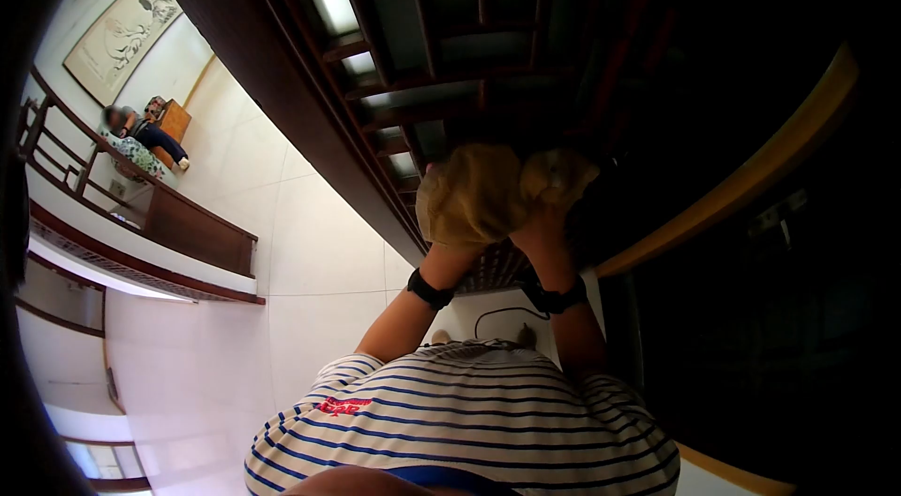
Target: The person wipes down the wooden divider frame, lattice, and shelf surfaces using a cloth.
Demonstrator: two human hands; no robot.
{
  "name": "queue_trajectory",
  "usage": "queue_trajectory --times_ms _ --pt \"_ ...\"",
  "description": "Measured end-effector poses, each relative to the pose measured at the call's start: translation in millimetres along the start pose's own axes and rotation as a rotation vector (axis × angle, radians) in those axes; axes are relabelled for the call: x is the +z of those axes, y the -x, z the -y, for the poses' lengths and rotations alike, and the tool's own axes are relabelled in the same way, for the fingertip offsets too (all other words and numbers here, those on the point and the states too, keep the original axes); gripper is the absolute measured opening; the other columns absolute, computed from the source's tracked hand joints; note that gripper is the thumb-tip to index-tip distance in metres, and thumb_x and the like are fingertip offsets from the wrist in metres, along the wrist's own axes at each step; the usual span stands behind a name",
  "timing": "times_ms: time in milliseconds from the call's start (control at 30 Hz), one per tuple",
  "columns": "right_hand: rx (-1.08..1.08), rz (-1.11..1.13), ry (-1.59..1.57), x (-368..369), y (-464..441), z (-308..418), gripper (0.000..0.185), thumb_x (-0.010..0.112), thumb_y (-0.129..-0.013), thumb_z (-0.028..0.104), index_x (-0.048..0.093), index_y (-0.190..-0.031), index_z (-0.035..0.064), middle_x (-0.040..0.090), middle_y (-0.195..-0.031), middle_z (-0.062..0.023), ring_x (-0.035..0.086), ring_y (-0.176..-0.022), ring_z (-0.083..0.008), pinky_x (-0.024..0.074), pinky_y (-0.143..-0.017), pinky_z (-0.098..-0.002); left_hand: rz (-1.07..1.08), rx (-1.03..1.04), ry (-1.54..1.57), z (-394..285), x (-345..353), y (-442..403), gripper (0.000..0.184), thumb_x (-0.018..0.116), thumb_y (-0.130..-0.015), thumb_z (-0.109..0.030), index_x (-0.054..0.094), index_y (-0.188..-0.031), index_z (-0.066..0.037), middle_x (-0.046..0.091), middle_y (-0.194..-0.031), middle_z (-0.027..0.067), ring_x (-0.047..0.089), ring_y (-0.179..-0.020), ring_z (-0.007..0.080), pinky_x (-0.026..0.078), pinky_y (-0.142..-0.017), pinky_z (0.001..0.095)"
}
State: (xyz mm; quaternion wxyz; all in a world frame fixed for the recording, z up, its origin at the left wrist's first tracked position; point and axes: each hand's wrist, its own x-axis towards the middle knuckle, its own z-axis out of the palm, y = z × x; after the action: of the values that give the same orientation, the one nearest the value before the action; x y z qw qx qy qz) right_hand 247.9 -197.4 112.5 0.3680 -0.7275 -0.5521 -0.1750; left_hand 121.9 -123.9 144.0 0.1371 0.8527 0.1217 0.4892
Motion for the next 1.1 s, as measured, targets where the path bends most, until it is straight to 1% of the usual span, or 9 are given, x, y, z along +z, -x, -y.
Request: queue_trajectory --times_ms 200,267,500,600,700,800,867,1000,1100 --pt "-0.006 0.02 0.159 -2.1 17.5 4.7 0.06 0.065 -0.076 0.036 0.045 -0.124 0.0036 0.044 -0.125 -0.0212 0.038 -0.117 -0.0387 0.0299 -0.096 -0.0531 0.106 -0.128 0.091 -1.6 13.7 14.8 0.055 0.068 -0.075 -0.026 0.047 -0.122 -0.008 0.05 -0.121 0.0126 0.045 -0.114 0.029 0.036 -0.096 0.0392" --pt "0.017 0.049 0.063 2.1 22.9 3.2 0.061 0.067 -0.074 0.036 0.046 -0.12 0.0025 0.047 -0.12 -0.0199 0.042 -0.114 -0.0366 0.0321 -0.096 -0.0494 -0.037 -0.081 0.079 -4.1 14.9 16.9 0.043 0.065 -0.072 -0.025 0.054 -0.111 -0.009 0.056 -0.109 0.0118 0.051 -0.102 0.0313 0.041 -0.086 0.0425" --pt "0.145 -0.033 -0.126 3.5 36.2 16.5 0.056 0.074 -0.068 0.024 0.048 -0.112 0.0005 0.053 -0.11 -0.0182 0.05 -0.102 -0.0341 0.0421 -0.086 -0.0415 0.107 -0.091 -0.008 -2.0 15.0 40.5 0.043 0.064 -0.073 -0.025 0.054 -0.113 -0.011 0.055 -0.113 0.0108 0.05 -0.106 0.0311 0.036 -0.092 0.046" --pt "0.069 -0.041 0.069 7.2 47.2 15.3 0.054 0.074 -0.068 0.021 0.048 -0.112 0.0006 0.053 -0.108 -0.0182 0.051 -0.101 -0.034 0.0427 -0.085 -0.041 0.041 -0.146 0.06 -5.1 11.9 47.7 0.043 0.063 -0.075 -0.026 0.054 -0.114 -0.011 0.055 -0.115 0.011 0.048 -0.108 0.0307 0.033 -0.095 0.0468" --pt "0.351 0.108 -0.308 2.8 56.9 21.1 0.057 0.074 -0.069 0.023 0.047 -0.114 0.0008 0.052 -0.111 -0.0178 0.048 -0.106 -0.0344 0.0386 -0.091 -0.0428 0.019 -0.074 -0.047 -8.9 11.2 50.6 0.044 0.063 -0.074 -0.025 0.054 -0.115 -0.011 0.055 -0.115 0.0115 0.048 -0.108 0.0306 0.033 -0.096 0.0466" --pt "0.211 0.089 -0.32 13.1 76.9 15.6 0.059 0.074 -0.068 0.022 0.047 -0.116 0.0 0.049 -0.117 -0.0187 0.045 -0.11 -0.0363 0.0354 -0.094 -0.0464 0.191 -0.603 0.695 -2.5 22.9 73.3 0.042 0.064 -0.074 -0.023 0.054 -0.113 -0.009 0.056 -0.112 0.0116 0.05 -0.105 0.0305 0.035 -0.093 0.0478" --pt "-0.055 0.129 0.195 14.8 93.7 6.1 0.067 0.074 -0.067 0.017 0.039 -0.122 -0.0009 0.046 -0.121 -0.0219 0.043 -0.112 -0.0398 0.0342 -0.095 -0.0488 0.099 -0.132 0.071 -18.8 -5.5 56.2 0.045 0.065 -0.07 -0.028 0.055 -0.108 -0.006 0.056 -0.108 0.0131 0.05 -0.102 0.0296 0.039 -0.087 0.0423" --pt "0.063 0.073 -0.135 1.6 91.6 3.1 0.075 0.073 -0.069 0.013 0.029 -0.128 -0.0022 0.04 -0.123 -0.0249 0.042 -0.112 -0.041 0.0339 -0.095 -0.0484 0.18 -0.152 -0.027 -25.5 -24.1 53.4 0.043 0.067 -0.068 -0.024 0.057 -0.105 -0.006 0.057 -0.104 0.0137 0.051 -0.098 0.0311 0.039 -0.086 0.0424" --pt "-0.078 -0.101 -0.162 -25.7 56.0 5.4 0.08 0.072 -0.07 0.012 0.022 -0.132 -0.0018 0.034 -0.127 -0.0253 0.04 -0.114 -0.0391 0.0332 -0.096 -0.0461 -0.126 -0.028 -0.105 -40.8 -45.2 25.0 0.051 0.071 -0.066 -0.028 0.055 -0.108 -0.004 0.057 -0.105 0.0121 0.053 -0.098 0.0299 0.04 -0.086 0.0436"
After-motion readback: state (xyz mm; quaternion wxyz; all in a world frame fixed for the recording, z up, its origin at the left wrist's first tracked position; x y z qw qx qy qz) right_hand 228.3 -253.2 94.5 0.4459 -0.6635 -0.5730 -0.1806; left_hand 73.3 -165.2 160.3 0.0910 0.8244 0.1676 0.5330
